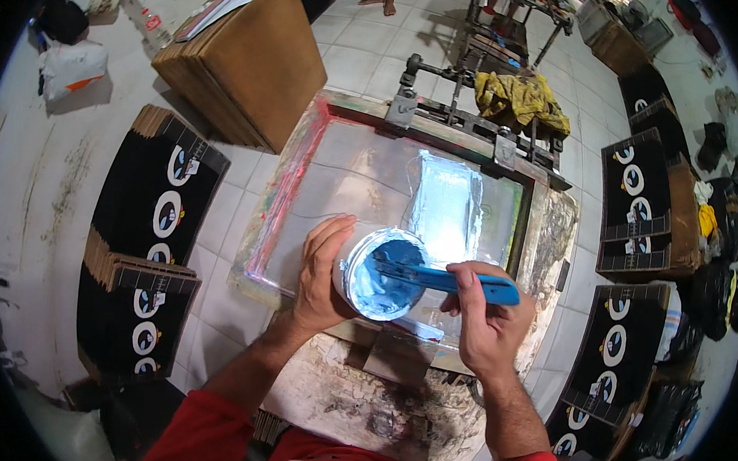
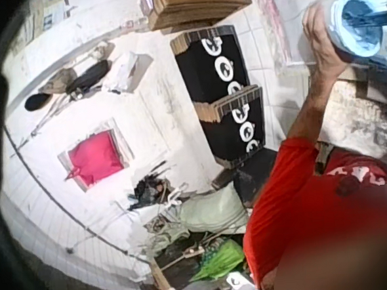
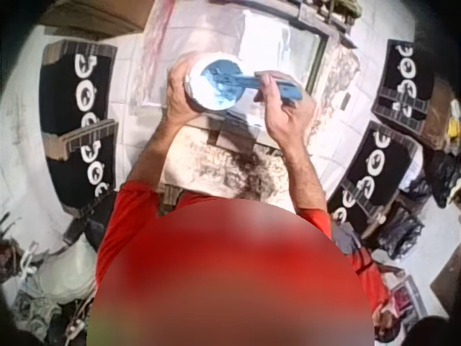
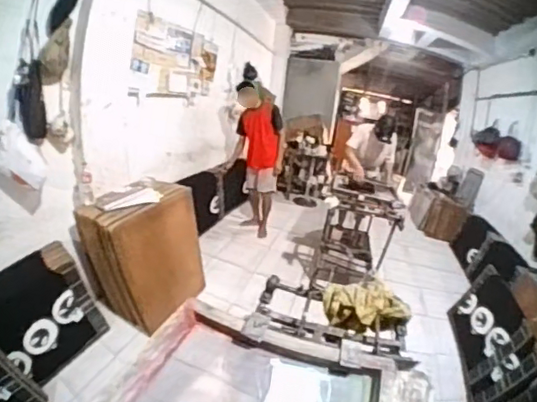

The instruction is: The person performs screen printing on black doormats by placing a screen frame over the mat, applying blue ink, and using a squeegee to pull the ink through the mesh. The person repeats this cycle on multiple mats, stacking finished items aside.

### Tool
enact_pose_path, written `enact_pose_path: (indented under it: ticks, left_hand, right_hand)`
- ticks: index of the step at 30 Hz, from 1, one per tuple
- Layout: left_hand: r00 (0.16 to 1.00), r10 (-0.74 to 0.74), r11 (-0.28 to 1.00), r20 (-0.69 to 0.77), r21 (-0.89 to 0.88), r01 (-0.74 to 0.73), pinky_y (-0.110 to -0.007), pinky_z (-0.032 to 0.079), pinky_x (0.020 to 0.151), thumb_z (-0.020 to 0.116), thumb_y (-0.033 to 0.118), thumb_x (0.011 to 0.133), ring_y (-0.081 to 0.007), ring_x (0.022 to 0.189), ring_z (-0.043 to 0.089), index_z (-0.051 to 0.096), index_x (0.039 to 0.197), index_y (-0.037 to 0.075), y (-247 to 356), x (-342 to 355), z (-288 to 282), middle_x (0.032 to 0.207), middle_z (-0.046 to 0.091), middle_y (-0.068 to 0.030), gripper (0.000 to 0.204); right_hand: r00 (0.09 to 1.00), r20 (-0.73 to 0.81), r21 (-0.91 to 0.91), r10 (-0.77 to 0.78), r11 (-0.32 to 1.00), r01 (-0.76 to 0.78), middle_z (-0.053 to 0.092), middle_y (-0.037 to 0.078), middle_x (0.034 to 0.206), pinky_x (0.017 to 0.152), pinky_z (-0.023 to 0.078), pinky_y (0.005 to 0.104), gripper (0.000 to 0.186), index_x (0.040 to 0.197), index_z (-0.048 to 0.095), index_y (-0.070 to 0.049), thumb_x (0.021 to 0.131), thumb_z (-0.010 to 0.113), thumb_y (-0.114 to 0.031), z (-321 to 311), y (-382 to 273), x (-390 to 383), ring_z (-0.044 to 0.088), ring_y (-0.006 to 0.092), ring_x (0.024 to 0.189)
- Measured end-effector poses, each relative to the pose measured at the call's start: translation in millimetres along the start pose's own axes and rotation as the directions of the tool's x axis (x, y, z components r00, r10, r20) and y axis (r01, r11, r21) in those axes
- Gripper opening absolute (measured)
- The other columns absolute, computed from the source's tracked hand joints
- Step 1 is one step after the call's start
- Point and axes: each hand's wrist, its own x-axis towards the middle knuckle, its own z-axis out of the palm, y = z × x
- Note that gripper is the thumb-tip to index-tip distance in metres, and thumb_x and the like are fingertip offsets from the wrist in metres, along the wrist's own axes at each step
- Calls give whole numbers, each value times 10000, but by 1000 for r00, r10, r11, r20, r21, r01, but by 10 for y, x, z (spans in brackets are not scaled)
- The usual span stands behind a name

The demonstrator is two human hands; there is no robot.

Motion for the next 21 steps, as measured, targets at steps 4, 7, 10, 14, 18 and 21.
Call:
enact_pose_path:
  ticks: [4,7,10,14,18,21]
  left_hand:
    - [999,-4,997,32,81,2,-510,438,1105,943,243,678,-430,1285,545,411,1433,-2,-113,50,58,1402,543,-241,955]
    - [996,21,993,83,112,-30,-519,415,1115,947,286,671,-431,1311,521,409,1442,6,-178,88,120,1417,535,-232,981]
    - [992,20,982,124,186,-43,-524,396,1126,952,319,660,-430,1321,510,405,1449,12,-209,109,188,1421,533,-229,1008]
    - [994,-58,981,97,188,39,-530,377,1135,978,324,611,-427,1331,495,392,1462,18,-231,120,290,1439,516,-221,1078]
    - [973,-220,956,66,212,202,-523,366,1140,1002,261,545,-415,1340,474,377,1477,29,-235,113,373,1448,498,-211,1145]
    - [953,-304,926,8,235,294,-512,367,1136,1004,192,510,-401,1329,471,373,1486,43,-254,128,398,1425,499,-203,1172]
  right_hand:
    - [969,-87,268,230,942,-200,673,81,729,518,475,255,228,1032,702,74,1047,613,-135,110,267,29,622,106,579]
    - [921,-143,389,362,877,-284,654,83,698,510,465,263,284,1042,694,78,1063,600,-189,60,461,57,612,118,572]
    - [879,-213,459,427,838,-296,647,97,684,496,456,271,323,1029,695,73,1053,616,-239,-95,606,57,602,135,560]
    - [856,-271,513,440,819,-258,635,92,666,485,441,273,321,1017,693,61,1031,641,-255,-411,710,74,589,145,537]
    - [838,-352,527,417,828,-191,627,82,662,488,442,274,313,1026,683,57,1025,653,-255,-753,791,154,585,147,536]
    - [851,-414,480,323,872,-97,655,81,705,518,448,247,322,1061,690,64,1032,653,-255,-939,947,306,591,136,553]
